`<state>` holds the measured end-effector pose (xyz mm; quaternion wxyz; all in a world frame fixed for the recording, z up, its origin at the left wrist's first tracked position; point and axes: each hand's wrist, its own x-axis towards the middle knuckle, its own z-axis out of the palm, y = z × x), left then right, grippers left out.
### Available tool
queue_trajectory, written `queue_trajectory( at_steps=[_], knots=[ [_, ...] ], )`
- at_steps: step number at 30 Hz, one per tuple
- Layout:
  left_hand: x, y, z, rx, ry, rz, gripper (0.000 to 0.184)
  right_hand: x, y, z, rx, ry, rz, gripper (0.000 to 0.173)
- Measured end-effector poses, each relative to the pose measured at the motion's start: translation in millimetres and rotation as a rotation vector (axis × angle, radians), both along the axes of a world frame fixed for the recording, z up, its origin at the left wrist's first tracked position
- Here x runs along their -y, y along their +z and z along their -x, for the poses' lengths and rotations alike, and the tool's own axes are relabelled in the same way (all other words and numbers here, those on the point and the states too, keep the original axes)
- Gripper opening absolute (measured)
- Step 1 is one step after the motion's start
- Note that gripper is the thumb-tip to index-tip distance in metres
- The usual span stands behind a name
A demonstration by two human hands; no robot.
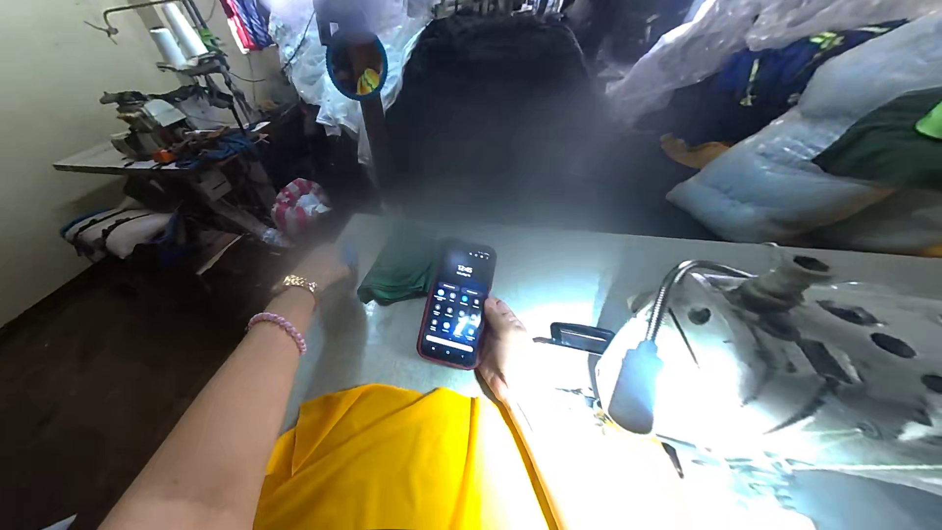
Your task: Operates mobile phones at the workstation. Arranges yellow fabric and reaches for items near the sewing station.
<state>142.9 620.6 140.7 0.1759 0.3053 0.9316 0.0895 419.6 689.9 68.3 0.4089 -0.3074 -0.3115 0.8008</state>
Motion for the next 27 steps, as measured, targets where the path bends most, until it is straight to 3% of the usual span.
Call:
queue_trajectory(
  at_steps=[3,7,14,18,22,24,27],
  knots=[
    [-1,-3,6,0.255,0.091,-0.21,0.044,1,-2,4,0.01,-0.018,-0.059,0.031],
    [-10,0,-6,0.508,0.148,-0.48,0.035,3,-2,3,0.037,-0.009,-0.072,0.031],
    [-40,4,-33,0.866,0.275,-0.765,0.043,-3,7,-3,0.002,0.003,0.083,0.034],
    [-55,-3,-51,1.037,0.386,-0.835,0.024,-5,9,-5,-0.045,0.004,0.141,0.032],
    [-64,-18,-62,0.894,0.387,-0.77,0.031,-4,9,-5,-0.054,0.016,0.135,0.033],
    [-66,-22,-67,0.649,0.296,-0.637,0.036,-5,9,-4,-0.046,0.002,0.128,0.032],
    [-62,-11,-78,0.188,0.001,-0.302,0.044,-4,11,-5,-0.012,-0.003,0.126,0.033]
  ],
)
